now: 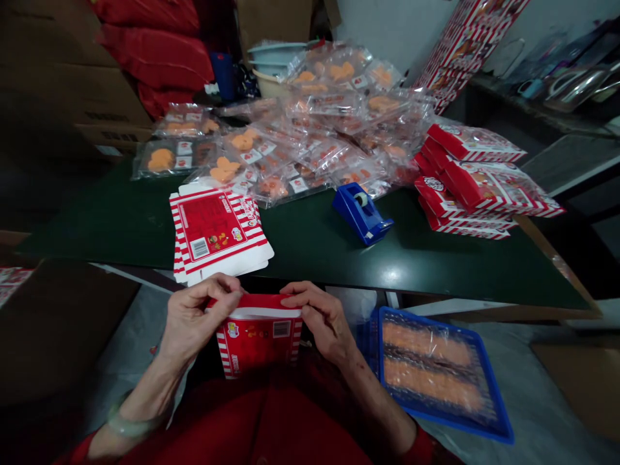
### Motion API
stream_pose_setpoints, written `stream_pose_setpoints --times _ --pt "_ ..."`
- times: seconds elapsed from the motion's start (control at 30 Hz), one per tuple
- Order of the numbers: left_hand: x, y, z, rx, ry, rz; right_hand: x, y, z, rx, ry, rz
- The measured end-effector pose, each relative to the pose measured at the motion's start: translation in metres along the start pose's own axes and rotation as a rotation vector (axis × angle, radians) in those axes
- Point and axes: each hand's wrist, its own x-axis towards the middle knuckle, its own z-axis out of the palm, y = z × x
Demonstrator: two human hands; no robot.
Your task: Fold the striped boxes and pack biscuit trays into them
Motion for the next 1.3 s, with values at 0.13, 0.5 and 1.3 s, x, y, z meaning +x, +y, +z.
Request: stream_pose_setpoints --times 0.13,0.5,1.3 --pt "0.011 0.009 -0.009 0.268 -0.309 -0.016 0.005 -0.004 -0.001 0.022 -0.047 0.101" --pt "0.037 0.031 -0.017 0.585 -0.713 0.256 0.024 -0.020 -0.007 -0.262 -0.273 0.064" --pt "0.002 0.008 -0.024 1.035 -0.506 0.875 0.041 -0.010 -0.019 -0.342 -0.516 -0.130"
